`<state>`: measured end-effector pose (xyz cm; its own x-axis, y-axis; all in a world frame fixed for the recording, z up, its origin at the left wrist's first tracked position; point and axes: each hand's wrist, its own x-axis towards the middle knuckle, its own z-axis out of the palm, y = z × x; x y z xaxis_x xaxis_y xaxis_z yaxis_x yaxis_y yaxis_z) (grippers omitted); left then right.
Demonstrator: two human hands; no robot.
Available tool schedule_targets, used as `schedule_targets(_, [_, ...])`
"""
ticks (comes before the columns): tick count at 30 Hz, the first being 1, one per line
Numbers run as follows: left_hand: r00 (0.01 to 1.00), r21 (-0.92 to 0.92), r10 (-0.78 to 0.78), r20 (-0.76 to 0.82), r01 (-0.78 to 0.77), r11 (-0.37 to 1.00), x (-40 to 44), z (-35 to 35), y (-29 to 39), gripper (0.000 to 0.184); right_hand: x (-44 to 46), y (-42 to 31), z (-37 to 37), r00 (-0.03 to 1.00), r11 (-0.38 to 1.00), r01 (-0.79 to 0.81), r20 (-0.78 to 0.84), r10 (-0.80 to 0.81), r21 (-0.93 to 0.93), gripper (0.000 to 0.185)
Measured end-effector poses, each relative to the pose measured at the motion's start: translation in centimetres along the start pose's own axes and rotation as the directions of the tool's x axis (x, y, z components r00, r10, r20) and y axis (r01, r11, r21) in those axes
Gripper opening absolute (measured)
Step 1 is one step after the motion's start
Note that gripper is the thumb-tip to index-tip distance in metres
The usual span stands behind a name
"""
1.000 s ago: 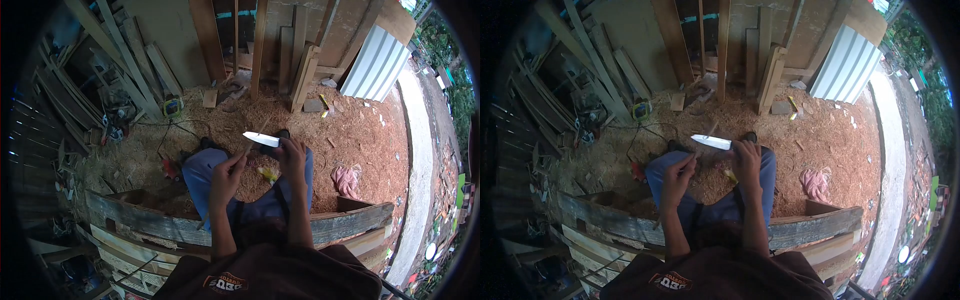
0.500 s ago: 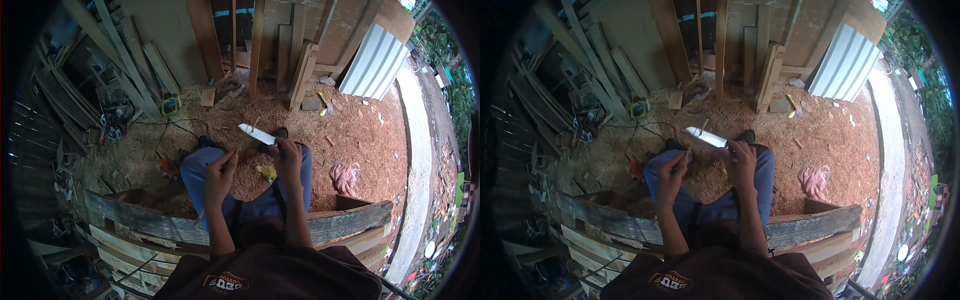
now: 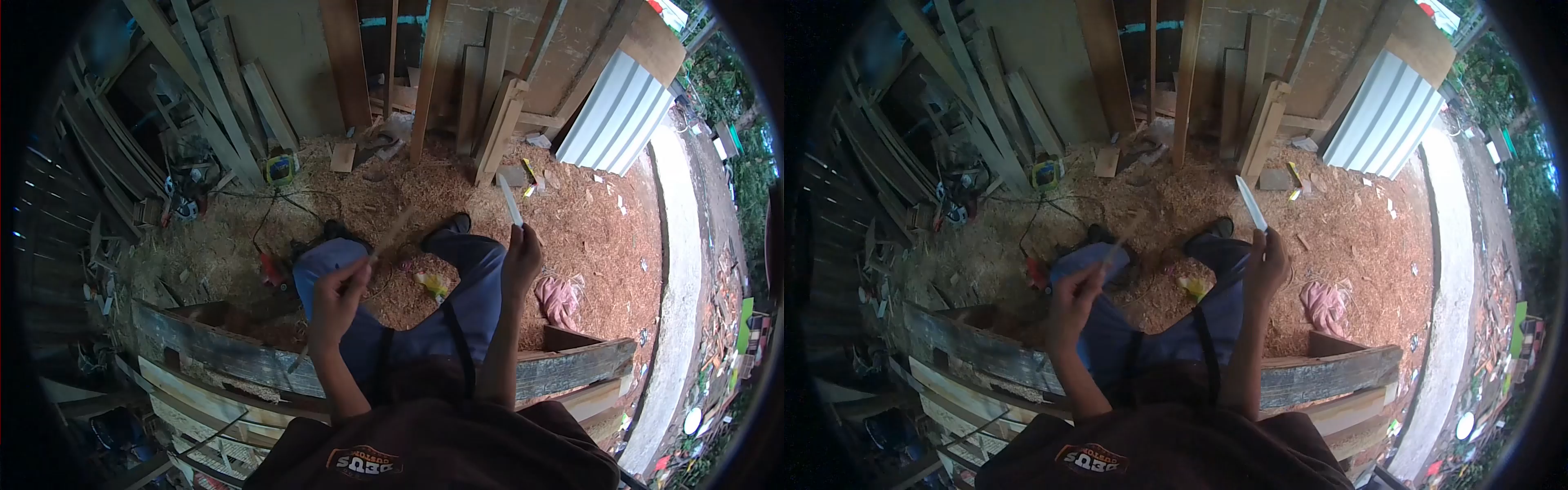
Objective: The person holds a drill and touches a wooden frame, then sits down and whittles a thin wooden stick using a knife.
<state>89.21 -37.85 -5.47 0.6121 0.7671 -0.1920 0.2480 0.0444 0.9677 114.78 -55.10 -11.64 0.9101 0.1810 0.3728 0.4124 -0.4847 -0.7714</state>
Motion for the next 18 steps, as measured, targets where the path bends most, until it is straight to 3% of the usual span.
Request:
schedule_targets(1, [0.998, 0.051, -0.021, -0.056, 0.024, 0.998, -0.1, -0.1, -0.1, 0.037, -0.3, -0.2, -0.7, 1.000, 0.999, -0.017, 0.020, 0.016, 0.048, 0.028])
schedule_targets(4, [0.997, -0.032, -0.043, -0.063, 0.041, 0.999, 0.6, 1.0, 0.2, 0.038, -1.8, -0.8, 0.0, 0.980, 0.986, -0.100, 0.183, 0.074, 0.136, 0.027])
schedule_targets(8, [1.000, -0.015, -0.020, -0.012, 0.020, 1.000, 0.9, 3.0, 0.7, 0.036, -3.2, -3.3, 1.7, 0.937, 0.959, -0.089, 0.348, -0.012, 0.271, 0.021])
schedule_targets(12, [1.000, -0.002, 0.016, -0.017, -0.016, 1.000, 1.0, 3.9, 1.3, 0.032, -3.8, -7.5, 1.1, 0.799, 0.894, -0.206, 0.596, -0.082, 0.398, 0.024])
schedule_targets(16, [0.999, 0.000, 0.045, 0.000, -0.045, 0.999, 1.3, 4.0, 0.1, 0.025, -4.7, -9.2, 1.6, 0.772, 0.929, 0.109, 0.558, -0.303, 0.353, 0.025])
schedule_targets(18, [0.997, 0.022, 0.075, 0.003, -0.075, 0.997, 1.3, 4.0, -0.3, 0.021, -5.1, -10.0, 1.7, 0.756, 0.942, 0.047, 0.604, -0.251, 0.333, 0.027])
